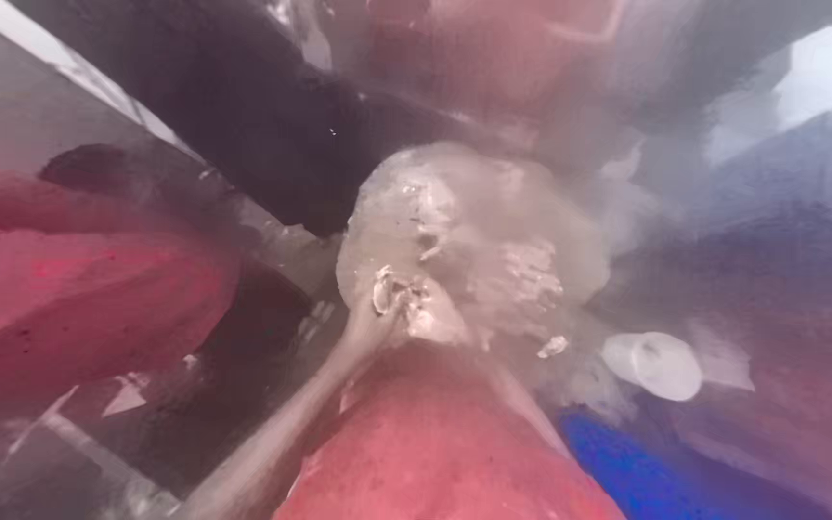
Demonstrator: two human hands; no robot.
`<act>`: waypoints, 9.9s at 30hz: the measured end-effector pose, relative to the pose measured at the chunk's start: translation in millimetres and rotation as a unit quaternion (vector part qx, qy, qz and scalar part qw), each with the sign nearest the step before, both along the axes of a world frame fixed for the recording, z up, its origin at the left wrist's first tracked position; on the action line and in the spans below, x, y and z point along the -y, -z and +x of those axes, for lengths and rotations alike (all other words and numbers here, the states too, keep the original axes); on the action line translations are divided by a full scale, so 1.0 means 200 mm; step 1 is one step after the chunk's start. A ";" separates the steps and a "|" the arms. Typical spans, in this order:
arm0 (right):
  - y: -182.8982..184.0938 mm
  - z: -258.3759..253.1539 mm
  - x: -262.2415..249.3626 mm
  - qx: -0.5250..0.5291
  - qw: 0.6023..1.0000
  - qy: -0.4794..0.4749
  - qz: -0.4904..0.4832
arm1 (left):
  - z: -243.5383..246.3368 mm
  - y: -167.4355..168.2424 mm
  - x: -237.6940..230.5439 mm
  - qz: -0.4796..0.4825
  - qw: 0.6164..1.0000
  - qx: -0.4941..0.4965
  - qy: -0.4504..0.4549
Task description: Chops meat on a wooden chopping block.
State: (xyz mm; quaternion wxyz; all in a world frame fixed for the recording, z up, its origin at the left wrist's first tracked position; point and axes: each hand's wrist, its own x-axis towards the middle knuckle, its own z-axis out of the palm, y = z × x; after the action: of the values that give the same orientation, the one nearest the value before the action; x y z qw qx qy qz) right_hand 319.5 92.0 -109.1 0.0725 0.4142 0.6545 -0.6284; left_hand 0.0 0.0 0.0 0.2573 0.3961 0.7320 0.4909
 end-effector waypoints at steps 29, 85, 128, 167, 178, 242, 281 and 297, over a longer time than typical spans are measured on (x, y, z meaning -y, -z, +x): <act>-0.46 -0.57 0.08 0.071 0.965 -0.172 0.185 | -0.14 0.65 0.56 -0.190 0.953 0.196 -0.129; -0.24 -0.51 0.09 0.077 0.974 -0.138 0.162 | -0.08 0.57 0.28 -0.288 0.951 0.112 0.004; -0.22 -0.14 -0.01 0.062 0.978 -0.168 0.110 | -0.15 0.37 -0.98 -0.259 0.747 -0.406 0.458; -0.16 -0.07 0.12 0.117 0.986 -0.048 0.106 | -0.06 0.49 0.09 -0.387 0.916 0.019 0.105; -0.32 -0.51 0.12 0.029 0.995 -0.015 0.089 | 0.13 0.62 0.03 -0.295 0.942 0.159 -0.020; -0.58 -0.65 0.02 0.096 0.962 -0.140 0.214 | -0.10 0.53 0.47 -0.043 0.912 0.394 -0.104; -0.17 -0.51 0.12 0.076 0.989 -0.111 0.063 | 0.05 0.41 0.53 0.000 0.835 0.479 -0.270; -0.66 -0.64 0.01 -0.268 0.921 -0.027 0.282 | 0.09 0.57 0.42 -0.222 0.948 0.227 0.005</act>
State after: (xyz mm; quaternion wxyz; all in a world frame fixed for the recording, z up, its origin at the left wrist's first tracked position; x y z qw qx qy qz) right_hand 191.6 90.0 22.9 -0.2078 0.2157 0.8105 -0.5034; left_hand 18.9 -84.1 -114.0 0.5002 0.2108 0.7428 0.3919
